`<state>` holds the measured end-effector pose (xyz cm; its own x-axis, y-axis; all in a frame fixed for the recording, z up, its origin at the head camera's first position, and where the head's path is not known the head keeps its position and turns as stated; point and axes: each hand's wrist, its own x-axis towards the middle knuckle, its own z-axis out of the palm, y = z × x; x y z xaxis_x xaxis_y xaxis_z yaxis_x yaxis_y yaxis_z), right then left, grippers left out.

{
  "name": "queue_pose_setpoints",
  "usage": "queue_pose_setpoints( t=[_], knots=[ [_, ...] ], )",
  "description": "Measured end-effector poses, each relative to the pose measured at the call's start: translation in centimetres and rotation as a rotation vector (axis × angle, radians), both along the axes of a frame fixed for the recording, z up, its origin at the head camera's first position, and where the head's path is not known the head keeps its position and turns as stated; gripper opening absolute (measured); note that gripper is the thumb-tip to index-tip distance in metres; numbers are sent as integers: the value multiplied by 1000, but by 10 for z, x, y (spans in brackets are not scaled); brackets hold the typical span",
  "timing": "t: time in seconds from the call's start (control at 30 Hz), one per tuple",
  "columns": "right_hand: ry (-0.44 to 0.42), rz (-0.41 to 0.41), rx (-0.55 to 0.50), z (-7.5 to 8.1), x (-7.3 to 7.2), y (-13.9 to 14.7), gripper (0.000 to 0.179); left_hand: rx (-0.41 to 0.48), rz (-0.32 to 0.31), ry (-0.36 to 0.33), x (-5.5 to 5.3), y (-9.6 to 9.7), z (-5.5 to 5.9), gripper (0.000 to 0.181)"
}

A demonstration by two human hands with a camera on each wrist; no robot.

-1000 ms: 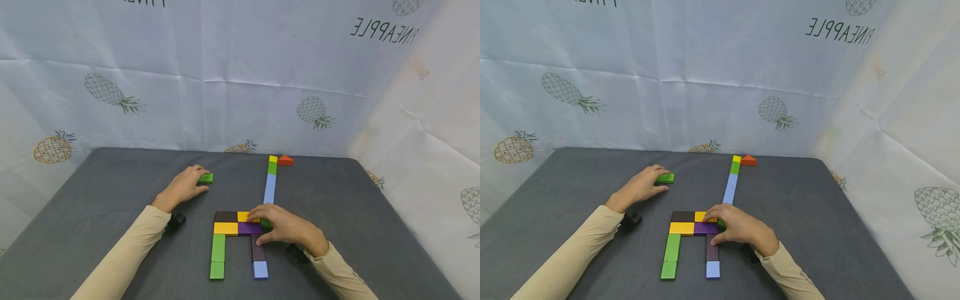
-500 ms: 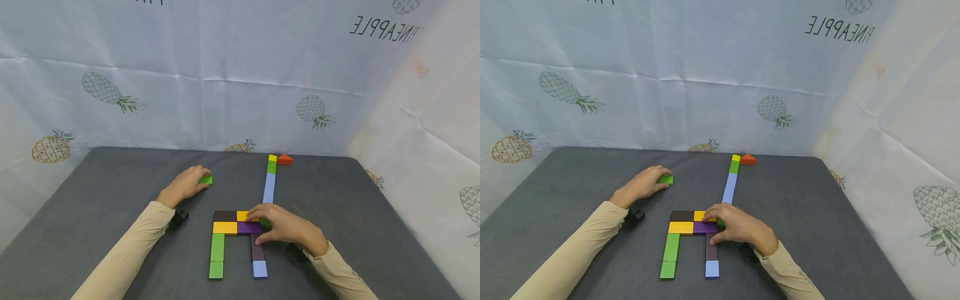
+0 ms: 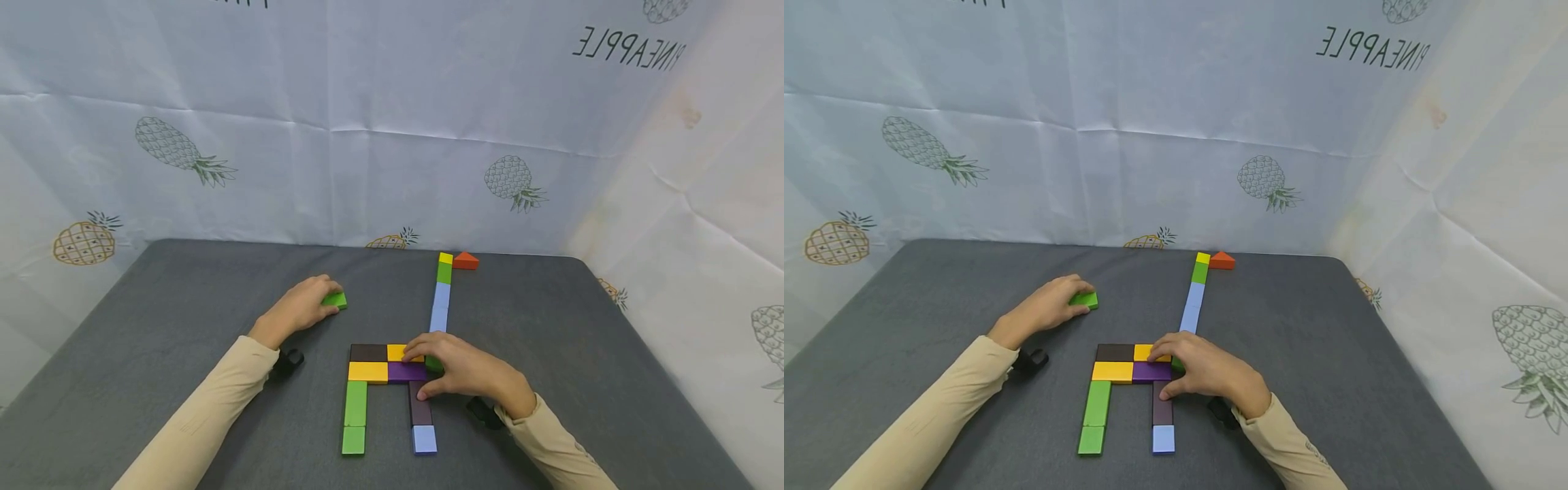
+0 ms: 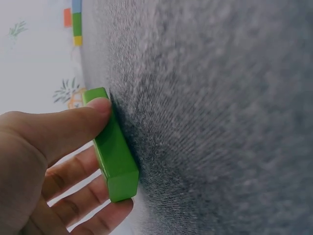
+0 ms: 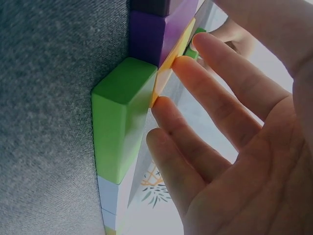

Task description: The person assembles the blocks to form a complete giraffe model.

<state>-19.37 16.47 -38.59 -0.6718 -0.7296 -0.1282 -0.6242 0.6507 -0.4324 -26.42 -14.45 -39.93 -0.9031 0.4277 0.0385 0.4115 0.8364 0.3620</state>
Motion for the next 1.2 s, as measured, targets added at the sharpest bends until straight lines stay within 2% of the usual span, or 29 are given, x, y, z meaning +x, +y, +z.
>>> queue_pose_setpoints(
  t=[0.47, 0.67, 0.93, 1.2],
  knots=[
    [23, 21, -2, -1, -2, 1, 49, 31, -16, 33, 28, 5, 2, 38],
    [22, 20, -7, -1, -1, 1, 48, 28, -20, 26, 39, 6, 3, 39],
    [11, 14, -5, -1, -1, 1, 48, 30, -58, 6, 56, 5, 2, 39],
    [12, 16, -7, -1, -1, 2, 49, 13, -83, -28, 68, 4, 1, 40]
  ],
)
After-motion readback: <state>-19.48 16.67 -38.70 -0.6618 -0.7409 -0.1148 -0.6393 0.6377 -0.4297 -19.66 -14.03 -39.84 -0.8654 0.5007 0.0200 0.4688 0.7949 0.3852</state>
